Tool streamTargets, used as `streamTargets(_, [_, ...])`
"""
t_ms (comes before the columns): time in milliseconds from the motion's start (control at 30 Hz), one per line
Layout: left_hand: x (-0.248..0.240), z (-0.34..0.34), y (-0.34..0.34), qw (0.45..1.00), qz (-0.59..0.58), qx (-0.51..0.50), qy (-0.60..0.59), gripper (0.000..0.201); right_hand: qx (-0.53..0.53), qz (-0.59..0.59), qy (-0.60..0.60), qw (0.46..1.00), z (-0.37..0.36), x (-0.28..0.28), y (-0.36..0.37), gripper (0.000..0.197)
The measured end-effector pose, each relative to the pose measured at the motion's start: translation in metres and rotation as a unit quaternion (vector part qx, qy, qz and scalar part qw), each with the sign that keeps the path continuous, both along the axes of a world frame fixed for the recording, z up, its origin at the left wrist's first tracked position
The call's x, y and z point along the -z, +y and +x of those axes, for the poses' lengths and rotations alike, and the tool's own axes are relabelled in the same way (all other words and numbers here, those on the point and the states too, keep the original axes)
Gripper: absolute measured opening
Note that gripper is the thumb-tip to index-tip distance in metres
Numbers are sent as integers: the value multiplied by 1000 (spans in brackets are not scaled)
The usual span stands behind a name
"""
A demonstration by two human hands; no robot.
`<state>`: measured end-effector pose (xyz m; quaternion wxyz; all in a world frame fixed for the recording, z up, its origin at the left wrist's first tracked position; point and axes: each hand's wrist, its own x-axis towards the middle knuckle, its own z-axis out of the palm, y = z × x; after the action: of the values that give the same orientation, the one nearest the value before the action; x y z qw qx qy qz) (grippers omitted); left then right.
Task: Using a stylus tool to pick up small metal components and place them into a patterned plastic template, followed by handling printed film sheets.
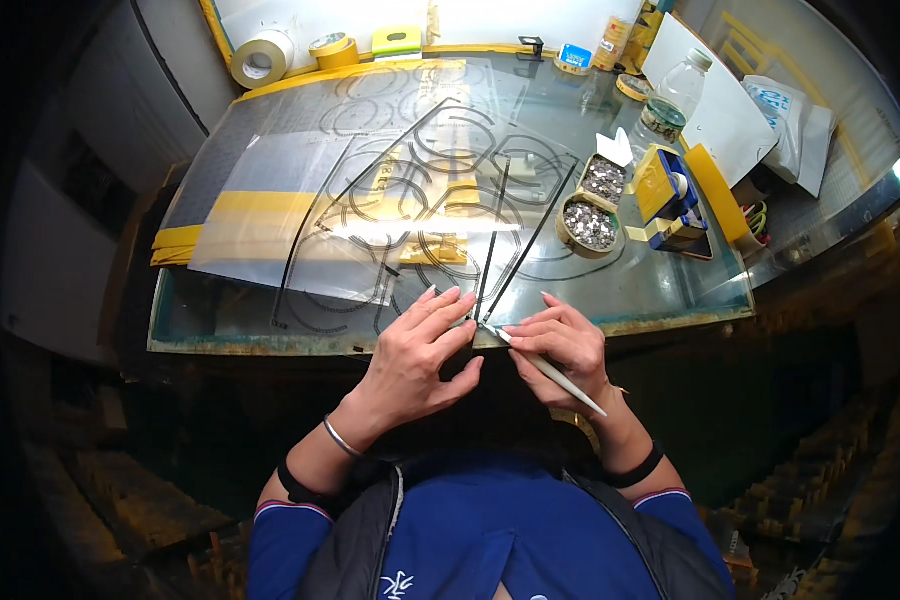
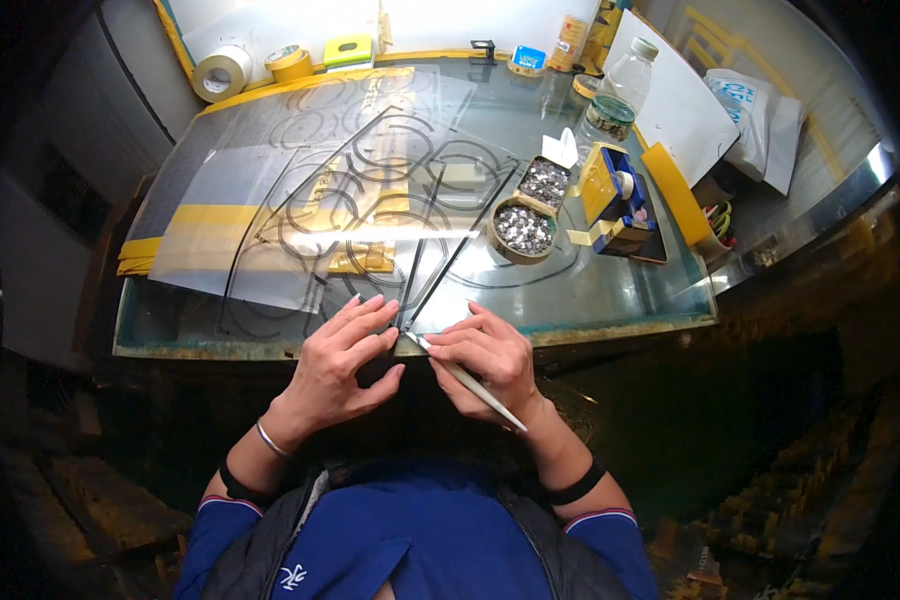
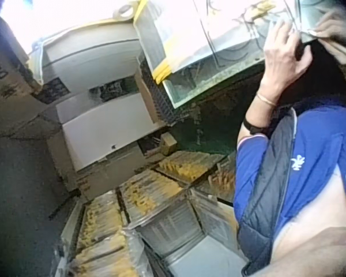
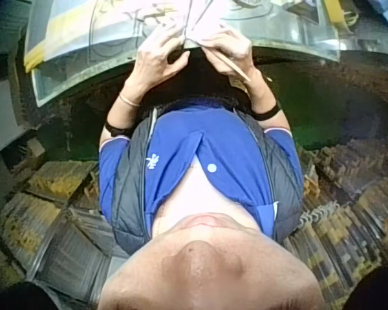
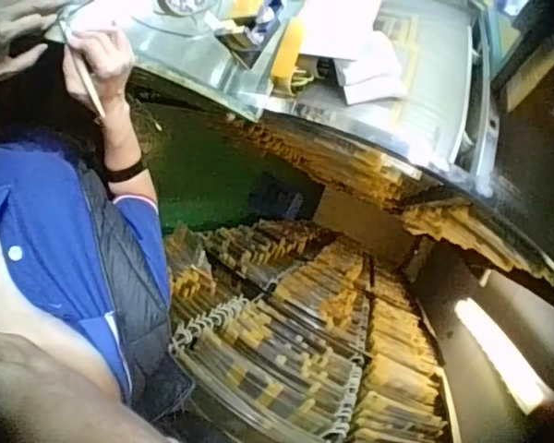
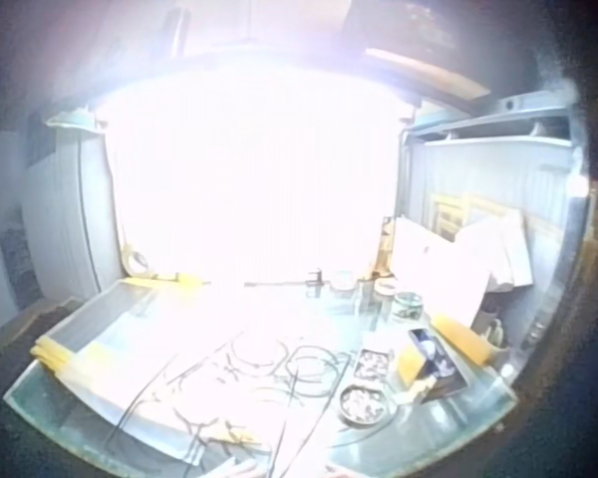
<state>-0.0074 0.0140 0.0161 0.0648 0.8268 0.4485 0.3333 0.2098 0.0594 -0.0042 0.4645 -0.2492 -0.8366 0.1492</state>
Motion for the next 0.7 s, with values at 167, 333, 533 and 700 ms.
streamTargets(167, [0,-2,4,1000,-5,7,-21,29,23,25,-7,999,-5,5,-2,16])
streamTargets(333, [1,0,4,999,-2,3,-36,27,54,57,-5,997,-10,5,-5,15])
streamTargets(533, [5,-2,11,999,3,-20,-40,16,52,-231,91,967,-14,-3,2,13])
streamTargets(700, [-2,1,22,997,-23,-27,-71,11,60,-110,-58,990,-17,2,15,22])
